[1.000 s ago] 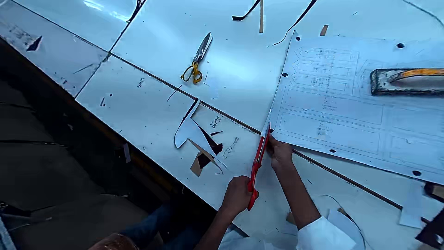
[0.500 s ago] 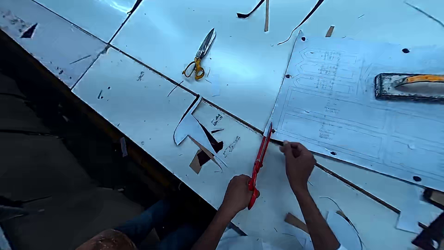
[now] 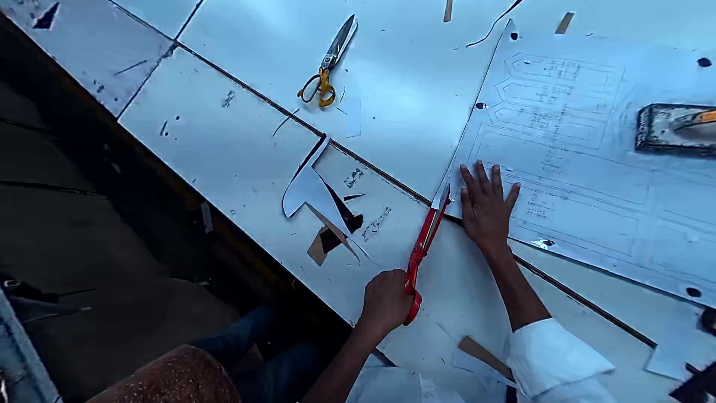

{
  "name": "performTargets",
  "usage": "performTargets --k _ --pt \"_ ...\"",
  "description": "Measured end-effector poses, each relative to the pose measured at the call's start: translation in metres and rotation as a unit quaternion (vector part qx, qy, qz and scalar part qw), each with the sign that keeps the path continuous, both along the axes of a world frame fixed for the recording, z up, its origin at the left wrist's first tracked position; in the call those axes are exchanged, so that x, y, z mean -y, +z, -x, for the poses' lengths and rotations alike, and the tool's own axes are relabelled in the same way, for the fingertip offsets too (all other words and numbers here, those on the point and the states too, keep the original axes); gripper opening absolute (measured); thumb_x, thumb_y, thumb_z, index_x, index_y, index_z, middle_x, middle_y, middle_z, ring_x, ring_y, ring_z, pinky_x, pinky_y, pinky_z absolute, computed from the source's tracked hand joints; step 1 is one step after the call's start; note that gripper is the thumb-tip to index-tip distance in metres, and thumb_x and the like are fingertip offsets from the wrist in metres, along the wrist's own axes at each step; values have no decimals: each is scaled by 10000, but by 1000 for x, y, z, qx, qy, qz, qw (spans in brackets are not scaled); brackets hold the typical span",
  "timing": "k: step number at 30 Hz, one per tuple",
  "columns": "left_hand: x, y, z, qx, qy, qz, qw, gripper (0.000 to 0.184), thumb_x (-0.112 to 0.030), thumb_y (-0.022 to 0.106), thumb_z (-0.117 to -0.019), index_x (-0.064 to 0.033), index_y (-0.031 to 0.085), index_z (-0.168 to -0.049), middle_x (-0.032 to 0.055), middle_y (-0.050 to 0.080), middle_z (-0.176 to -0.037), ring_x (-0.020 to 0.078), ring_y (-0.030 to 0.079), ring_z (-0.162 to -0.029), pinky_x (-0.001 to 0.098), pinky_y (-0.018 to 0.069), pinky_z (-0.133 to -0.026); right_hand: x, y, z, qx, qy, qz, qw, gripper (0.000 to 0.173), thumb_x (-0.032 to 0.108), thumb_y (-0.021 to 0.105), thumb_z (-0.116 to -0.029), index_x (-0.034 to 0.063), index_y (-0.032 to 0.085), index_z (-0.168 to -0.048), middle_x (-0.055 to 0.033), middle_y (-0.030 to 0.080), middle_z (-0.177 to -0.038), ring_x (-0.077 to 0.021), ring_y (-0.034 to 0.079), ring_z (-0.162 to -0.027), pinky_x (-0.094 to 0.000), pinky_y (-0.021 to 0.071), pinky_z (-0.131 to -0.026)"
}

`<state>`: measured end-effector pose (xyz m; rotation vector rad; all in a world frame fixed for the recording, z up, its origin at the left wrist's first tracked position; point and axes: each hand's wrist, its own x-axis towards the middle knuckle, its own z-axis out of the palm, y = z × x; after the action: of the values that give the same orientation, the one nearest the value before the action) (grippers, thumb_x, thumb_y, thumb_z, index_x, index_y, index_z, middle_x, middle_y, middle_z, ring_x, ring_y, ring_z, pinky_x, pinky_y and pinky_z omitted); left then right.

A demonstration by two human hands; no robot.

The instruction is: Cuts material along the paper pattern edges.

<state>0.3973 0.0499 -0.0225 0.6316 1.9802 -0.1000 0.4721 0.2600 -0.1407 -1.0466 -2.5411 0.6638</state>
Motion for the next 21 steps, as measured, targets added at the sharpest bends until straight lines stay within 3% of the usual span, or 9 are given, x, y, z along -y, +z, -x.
performTargets --k 5,14,21 --pt "-4 1 -1 -8 4 2 1000 281 -252 665 -988 -9 700 -1126 189 713 -1065 350 679 -1067 556 522 -937 0 -1 0 -22 -3 -3 1000 492 344 274 -1109 305 460 -1563 -50 390 -1645 -376 223 -1563 -785 11 -1162" --pt "-4 -6 -5 -31 13 -5 999 227 -233 682 -980 -13 717 -1025 174 715 -980 339 691 -990 540 539 -880 0 -2 2 -4 -7 -4 1000 485 352 271 -1110 340 471 -1552 -26 377 -1653 -370 211 -1567 -786 19 -1161" --pt "-5 -9 -7 -38 21 -3 999 219 -216 733 -949 -10 716 -1021 167 710 -951 327 690 -949 524 549 -853 0 -3 4 29 -3 -12 999 478 399 287 -1108 381 456 -1554 -10 303 -1688 -367 169 -1578 -775 17 -1168"
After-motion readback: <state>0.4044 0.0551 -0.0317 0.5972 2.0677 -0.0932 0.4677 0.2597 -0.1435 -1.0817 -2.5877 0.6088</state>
